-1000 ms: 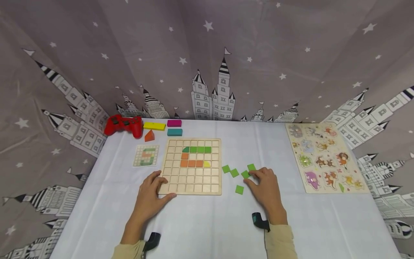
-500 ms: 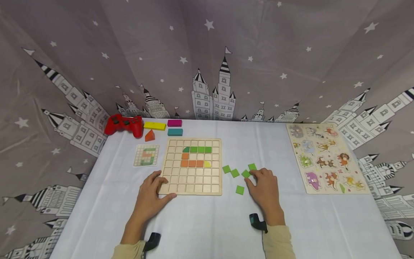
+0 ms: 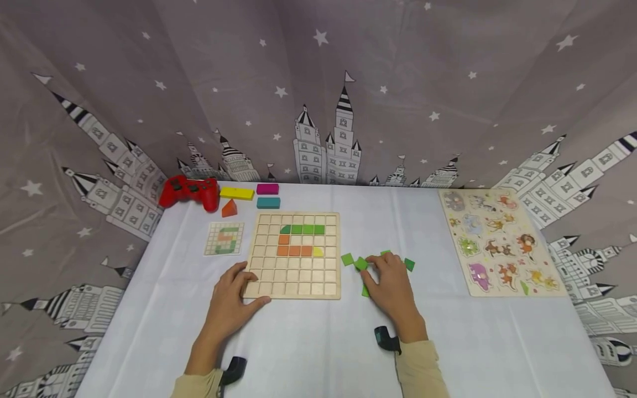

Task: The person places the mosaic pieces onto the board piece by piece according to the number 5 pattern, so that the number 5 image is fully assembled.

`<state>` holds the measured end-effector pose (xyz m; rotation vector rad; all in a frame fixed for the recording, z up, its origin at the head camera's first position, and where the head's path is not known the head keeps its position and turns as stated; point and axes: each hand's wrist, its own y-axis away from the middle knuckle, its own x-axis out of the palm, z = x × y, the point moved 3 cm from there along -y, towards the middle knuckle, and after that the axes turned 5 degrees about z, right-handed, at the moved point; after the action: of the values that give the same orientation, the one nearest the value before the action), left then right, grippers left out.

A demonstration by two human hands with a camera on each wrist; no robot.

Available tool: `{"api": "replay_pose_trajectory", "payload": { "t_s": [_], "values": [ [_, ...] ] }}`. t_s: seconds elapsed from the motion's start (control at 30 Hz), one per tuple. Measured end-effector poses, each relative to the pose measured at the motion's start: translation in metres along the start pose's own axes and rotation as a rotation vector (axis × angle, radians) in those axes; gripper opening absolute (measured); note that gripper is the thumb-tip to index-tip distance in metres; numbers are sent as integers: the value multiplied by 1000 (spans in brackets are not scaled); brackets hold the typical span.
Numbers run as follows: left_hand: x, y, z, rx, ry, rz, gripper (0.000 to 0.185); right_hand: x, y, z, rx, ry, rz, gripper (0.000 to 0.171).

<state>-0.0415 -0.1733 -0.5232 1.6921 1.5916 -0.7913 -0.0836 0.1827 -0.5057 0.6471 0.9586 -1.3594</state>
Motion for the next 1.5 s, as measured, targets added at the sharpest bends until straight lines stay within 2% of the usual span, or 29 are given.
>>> {"api": "replay_pose_trajectory", "payload": {
  "t_s": [0.2, 0.4, 0.63, 1.2, 1.37, 1.5],
  "values": [
    [2, 1, 1, 4, 11, -17, 54, 22, -16, 49, -149, -24, 87, 29],
    [3, 1, 0, 2, 0, -14, 53, 38, -23, 68, -142, -1, 140, 26],
    [1, 1, 1, 4, -8, -6, 54, 44, -27, 71, -128, 48, 154, 26],
    [-3, 1, 1, -2, -8, -5, 56, 47, -30, 77, -83, -11, 132, 21],
    [-2, 0, 1, 11, -10, -14, 55, 45, -29, 68, -68, -68, 125, 21],
    [-1, 0, 2, 8, -7, -13, 55, 32, -27, 49, -30, -95, 84, 22]
  ]
}}
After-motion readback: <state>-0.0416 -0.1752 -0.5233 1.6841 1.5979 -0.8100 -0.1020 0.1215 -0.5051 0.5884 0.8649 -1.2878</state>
